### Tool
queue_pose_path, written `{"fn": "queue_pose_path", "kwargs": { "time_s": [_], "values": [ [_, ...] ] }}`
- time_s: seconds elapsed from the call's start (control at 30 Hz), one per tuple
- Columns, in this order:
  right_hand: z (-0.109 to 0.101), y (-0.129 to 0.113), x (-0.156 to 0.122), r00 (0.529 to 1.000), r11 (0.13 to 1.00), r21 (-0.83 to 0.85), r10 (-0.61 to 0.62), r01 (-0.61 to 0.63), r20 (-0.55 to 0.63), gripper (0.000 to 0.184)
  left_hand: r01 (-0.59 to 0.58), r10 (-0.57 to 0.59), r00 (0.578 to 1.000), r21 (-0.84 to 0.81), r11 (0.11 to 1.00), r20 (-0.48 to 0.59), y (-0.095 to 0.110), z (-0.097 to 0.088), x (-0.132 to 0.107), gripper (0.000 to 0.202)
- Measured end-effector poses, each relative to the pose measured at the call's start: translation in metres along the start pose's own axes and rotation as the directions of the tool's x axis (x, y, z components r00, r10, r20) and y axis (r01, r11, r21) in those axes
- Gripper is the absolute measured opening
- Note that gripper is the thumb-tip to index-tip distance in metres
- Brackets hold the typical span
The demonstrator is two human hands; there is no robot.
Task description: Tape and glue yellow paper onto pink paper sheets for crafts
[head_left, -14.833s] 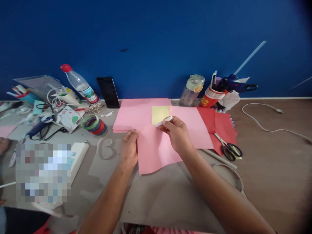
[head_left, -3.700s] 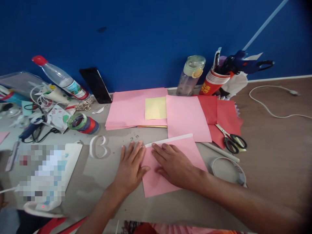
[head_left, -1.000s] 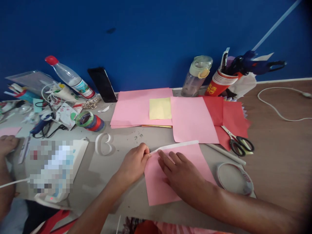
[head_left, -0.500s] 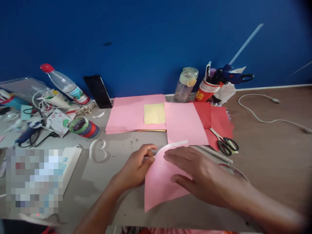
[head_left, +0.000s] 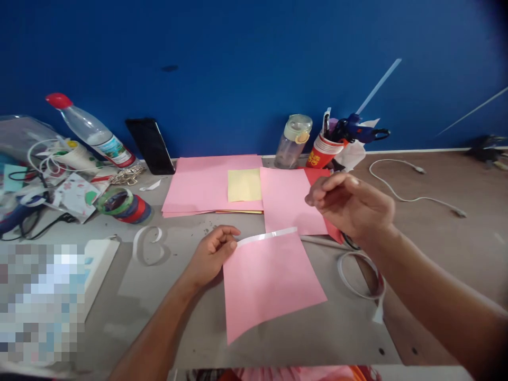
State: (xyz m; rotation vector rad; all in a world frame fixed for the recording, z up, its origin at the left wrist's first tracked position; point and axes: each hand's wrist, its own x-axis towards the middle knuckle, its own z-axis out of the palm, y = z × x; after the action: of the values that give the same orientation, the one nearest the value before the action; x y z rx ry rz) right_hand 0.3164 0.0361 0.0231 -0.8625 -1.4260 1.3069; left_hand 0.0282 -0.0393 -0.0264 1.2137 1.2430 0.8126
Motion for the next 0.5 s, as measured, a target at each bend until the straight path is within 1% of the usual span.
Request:
{"fn": "queue_pose_path", "kwargs": {
  "time_s": [0.03,0.07,0.1,0.13,0.17,0.2,0.23,0.27,0.3,0.37,0.4,0.5],
  "values": [
    [0.003,-0.002,0.000,0.999,0.994,-0.101,0.038,-0.038,-0.007,0.024,0.008,-0.008,1.000,-0.015,1.000,0.006,0.000,0.001,0.000,0.028],
    [0.008,-0.006,-0.001,0.996,0.965,-0.246,0.094,-0.089,0.010,0.021,0.015,-0.014,1.000,-0.028,0.999,0.012,0.001,0.001,0.001,0.029],
    [0.015,-0.009,-0.003,0.988,0.908,-0.400,0.154,-0.128,0.032,0.017,0.018,-0.018,1.000,-0.040,0.999,0.017,0.001,0.002,0.001,0.031],
    [0.024,-0.013,-0.006,0.981,0.861,-0.490,0.186,-0.135,0.057,0.015,0.021,-0.020,0.999,-0.049,0.999,0.025,0.002,0.002,0.001,0.032],
    [0.034,-0.016,-0.009,0.973,0.850,-0.509,0.210,-0.134,0.095,0.020,0.026,-0.024,0.999,-0.055,0.998,0.035,0.002,0.001,0.000,0.033],
    [0.045,-0.018,-0.013,0.974,0.864,-0.489,0.199,-0.120,0.112,0.025,0.032,-0.029,0.999,-0.062,0.998,0.046,0.002,0.001,0.000,0.034],
    [0.056,-0.017,-0.016,0.976,0.875,-0.475,0.173,-0.090,0.132,0.030,0.040,-0.036,0.998,-0.070,0.997,0.057,0.003,0.000,-0.001,0.036],
    [0.066,-0.014,-0.018,0.978,0.880,-0.473,0.127,-0.035,0.164,0.034,0.047,-0.042,0.997,-0.080,0.996,0.066,0.003,0.000,-0.002,0.037],
    [0.076,-0.009,-0.020,0.974,0.871,-0.491,0.117,-0.006,0.196,0.039,0.052,-0.046,0.997,-0.088,0.995,0.067,0.002,-0.001,-0.002,0.038],
    [0.092,0.006,-0.020,0.948,0.828,-0.561,0.172,0.008,0.268,0.048,0.046,-0.042,0.998,-0.089,0.995,0.047,0.002,-0.003,-0.004,0.038],
    [0.098,0.013,-0.020,0.933,0.807,-0.590,0.213,-0.001,0.290,0.048,0.036,-0.033,0.999,-0.080,0.996,0.034,0.002,-0.004,-0.005,0.038],
    [0.108,0.031,-0.016,0.897,0.790,-0.609,0.318,-0.071,0.308,0.038,0.008,-0.006,1.000,-0.065,0.998,0.025,0.003,-0.005,-0.006,0.040]
  ]
}}
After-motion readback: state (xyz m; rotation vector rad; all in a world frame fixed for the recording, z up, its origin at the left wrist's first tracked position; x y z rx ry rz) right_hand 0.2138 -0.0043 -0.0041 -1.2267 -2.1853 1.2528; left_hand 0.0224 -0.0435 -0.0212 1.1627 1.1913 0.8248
